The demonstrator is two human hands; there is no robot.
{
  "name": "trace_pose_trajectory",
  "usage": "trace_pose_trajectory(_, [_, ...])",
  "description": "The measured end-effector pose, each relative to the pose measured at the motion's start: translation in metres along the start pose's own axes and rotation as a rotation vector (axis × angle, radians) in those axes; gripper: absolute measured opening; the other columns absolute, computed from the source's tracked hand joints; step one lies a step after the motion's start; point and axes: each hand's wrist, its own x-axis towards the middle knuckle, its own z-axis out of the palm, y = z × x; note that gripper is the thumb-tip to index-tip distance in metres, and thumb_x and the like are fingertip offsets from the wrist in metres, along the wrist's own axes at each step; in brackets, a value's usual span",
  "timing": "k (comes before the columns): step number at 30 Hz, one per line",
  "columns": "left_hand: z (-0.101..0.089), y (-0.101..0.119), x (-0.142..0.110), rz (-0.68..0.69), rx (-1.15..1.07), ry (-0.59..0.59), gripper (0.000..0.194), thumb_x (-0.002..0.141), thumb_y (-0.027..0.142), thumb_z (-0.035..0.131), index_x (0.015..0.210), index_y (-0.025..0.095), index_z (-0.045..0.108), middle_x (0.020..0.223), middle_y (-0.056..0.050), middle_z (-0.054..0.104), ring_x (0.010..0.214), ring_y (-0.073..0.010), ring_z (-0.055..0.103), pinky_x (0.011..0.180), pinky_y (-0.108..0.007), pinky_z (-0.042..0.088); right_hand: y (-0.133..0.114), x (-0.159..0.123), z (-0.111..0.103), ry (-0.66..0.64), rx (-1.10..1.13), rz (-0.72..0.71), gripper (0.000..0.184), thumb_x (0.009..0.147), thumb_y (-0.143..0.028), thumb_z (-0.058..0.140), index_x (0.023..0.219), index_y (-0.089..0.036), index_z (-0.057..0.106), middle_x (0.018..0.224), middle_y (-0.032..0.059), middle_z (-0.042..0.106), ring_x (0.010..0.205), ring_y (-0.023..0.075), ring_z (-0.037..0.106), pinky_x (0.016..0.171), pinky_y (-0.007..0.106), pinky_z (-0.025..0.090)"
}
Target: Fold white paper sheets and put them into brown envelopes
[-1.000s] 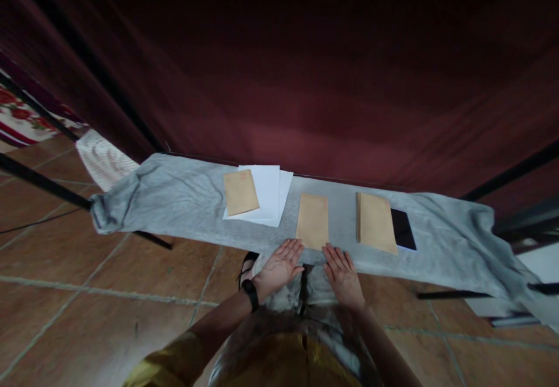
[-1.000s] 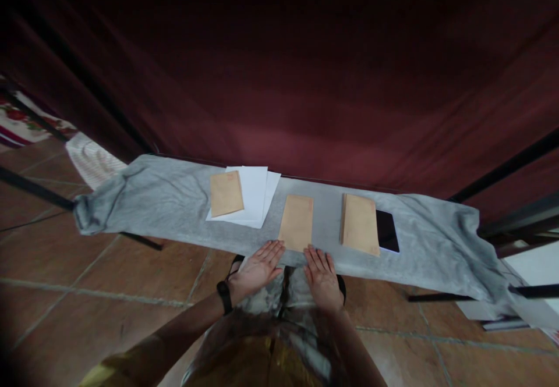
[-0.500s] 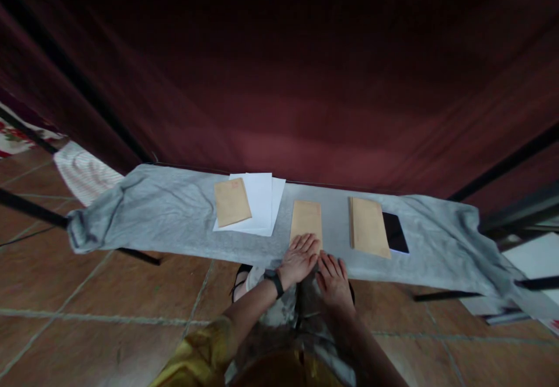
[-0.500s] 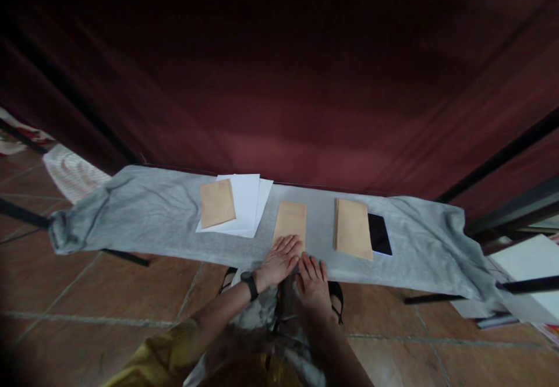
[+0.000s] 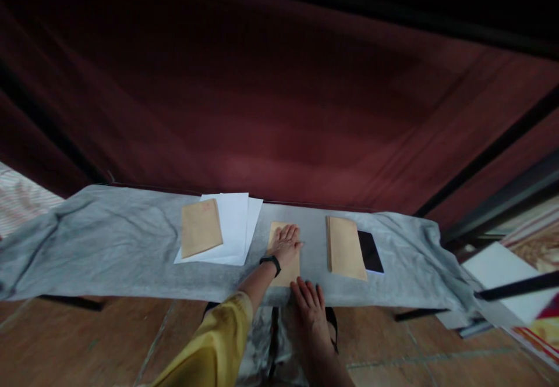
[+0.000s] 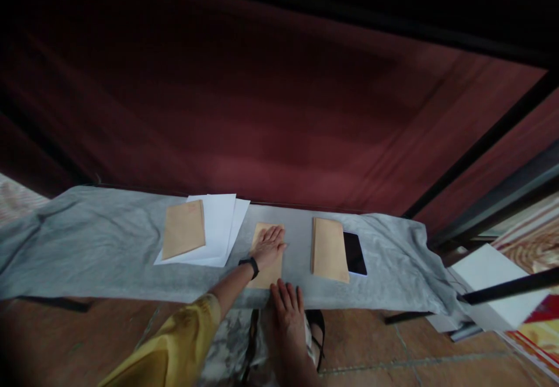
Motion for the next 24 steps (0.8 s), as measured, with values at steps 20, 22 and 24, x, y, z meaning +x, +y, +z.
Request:
trace_pose_trajectory(20, [-0.019,0.014,-0.138,0.15,0.044,-0.047,0.05,0.102,0.035,0.038,0.15,0.021,0.042,0.157,-0.008,0.042,0.146,-0.0245,0.036,0.12,-0.048,0.03,-0.001,0.001,0.009,0.125,0.093,0.023,0.066,0.086,-0.01,0.04,0.15,-0.024,0.042,0.146,0.0077,0.056,0.135,0.0272,0.049,0.115,0.055,0.035])
trace_pose_trajectory(22, [-0.019,0.016,-0.144,0.144,0.085,-0.057,0.047,0.101,0.032,0.041,0.145,0.018,0.047,0.153,-0.012,0.048,0.143,-0.0253,0.042,0.117,-0.046,0.036,-0.004,0.004,0.009,0.178,0.093,0.077,0.067,0.086,-0.01,0.04,0.152,-0.022,0.039,0.147,0.0101,0.054,0.136,0.0276,0.048,0.114,0.054,0.037])
trace_pose_trajectory(24, [-0.019,0.019,-0.143,0.136,0.141,-0.075,0.043,0.1,0.026,0.044,0.141,0.015,0.052,0.147,-0.015,0.054,0.138,-0.0265,0.048,0.113,-0.044,0.041,-0.008,0.007,0.011,0.22,0.078,0.147,0.066,0.085,-0.009,0.041,0.151,-0.02,0.039,0.148,0.0123,0.052,0.137,0.0284,0.047,0.114,0.053,0.036])
